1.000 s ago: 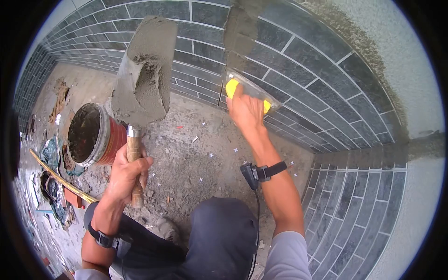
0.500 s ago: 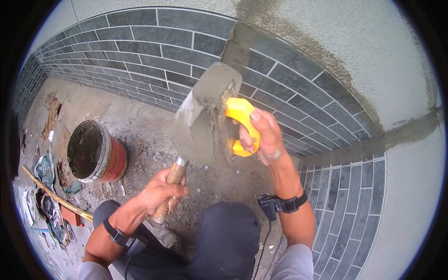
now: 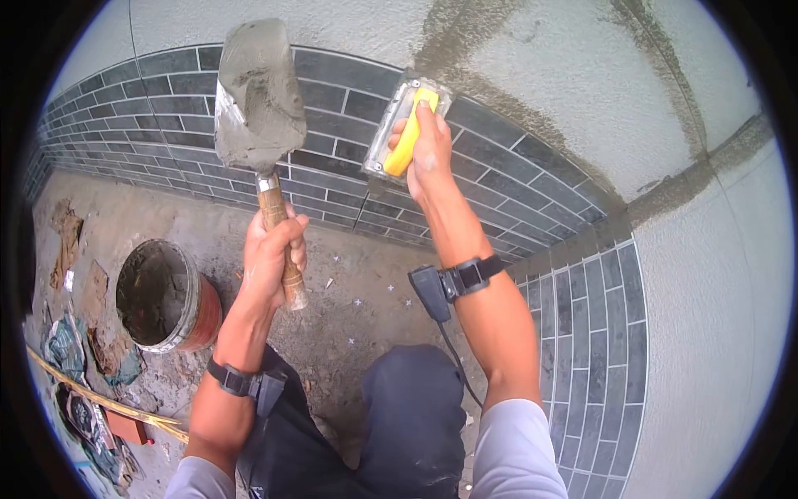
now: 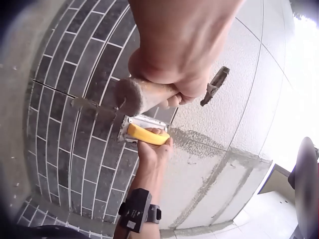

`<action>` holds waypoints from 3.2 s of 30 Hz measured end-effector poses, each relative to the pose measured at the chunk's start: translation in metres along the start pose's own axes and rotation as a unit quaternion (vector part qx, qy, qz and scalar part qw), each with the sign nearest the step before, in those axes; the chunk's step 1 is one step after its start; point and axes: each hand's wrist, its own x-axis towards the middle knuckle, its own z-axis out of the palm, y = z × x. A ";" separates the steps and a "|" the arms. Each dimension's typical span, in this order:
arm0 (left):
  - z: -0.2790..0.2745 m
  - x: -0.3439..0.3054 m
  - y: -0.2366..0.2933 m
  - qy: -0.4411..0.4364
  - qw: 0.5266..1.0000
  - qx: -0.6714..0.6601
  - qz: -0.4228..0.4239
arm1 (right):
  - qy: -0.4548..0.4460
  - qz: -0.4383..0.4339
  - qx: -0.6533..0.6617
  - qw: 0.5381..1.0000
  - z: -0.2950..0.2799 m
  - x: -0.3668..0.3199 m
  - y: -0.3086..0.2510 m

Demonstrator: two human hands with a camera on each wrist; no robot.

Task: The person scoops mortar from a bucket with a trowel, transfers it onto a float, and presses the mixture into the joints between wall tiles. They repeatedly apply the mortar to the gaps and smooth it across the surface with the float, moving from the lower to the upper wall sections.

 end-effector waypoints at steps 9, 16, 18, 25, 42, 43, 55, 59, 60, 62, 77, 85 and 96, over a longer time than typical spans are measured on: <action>-0.033 -0.001 -0.004 0.005 0.999 0.047 -0.009 | 0.012 0.041 -0.048 0.998 -0.046 -0.019 0.134; -0.074 -0.015 -0.017 0.039 0.989 0.123 -0.077 | 0.036 0.088 -0.101 0.990 -0.076 -0.040 0.251; -0.083 -0.016 -0.022 0.041 0.984 0.142 -0.104 | 0.055 0.093 -0.124 0.986 -0.080 -0.043 0.269; -0.096 -0.015 -0.031 0.052 0.972 0.163 -0.159 | 0.033 0.163 -0.153 0.974 -0.100 -0.067 0.253; -0.094 -0.018 -0.044 0.037 0.956 0.171 -0.234 | -0.187 -0.096 -0.746 0.632 -0.115 -0.010 0.135; -0.095 -0.020 -0.045 0.039 0.956 0.166 -0.239 | -0.156 -0.084 -0.753 0.634 -0.118 -0.018 0.136; -0.114 -0.034 -0.074 0.022 0.934 0.125 -0.333 | -0.165 -0.067 -0.723 0.667 -0.122 -0.014 0.161; -0.123 -0.035 -0.076 0.018 0.925 0.118 -0.360 | -0.111 -0.081 -0.666 0.733 -0.167 -0.042 0.179; -0.127 -0.036 -0.079 0.031 0.925 0.120 -0.360 | -0.120 -0.081 -0.658 0.739 -0.163 -0.049 0.175; -0.131 -0.037 -0.085 0.015 0.924 0.107 -0.368 | -0.184 0.236 -0.261 0.918 -0.150 -0.065 0.141; -0.117 -0.019 -0.092 -0.011 0.926 0.238 -0.294 | -0.335 0.353 -0.257 0.835 -0.100 -0.072 0.127; -0.130 -0.020 -0.073 0.064 0.940 0.216 -0.256 | -0.253 0.018 -0.670 0.698 -0.172 -0.094 0.263; -0.140 -0.018 -0.071 0.090 0.930 0.232 -0.272 | -0.204 -0.032 -0.730 0.651 -0.173 -0.038 0.388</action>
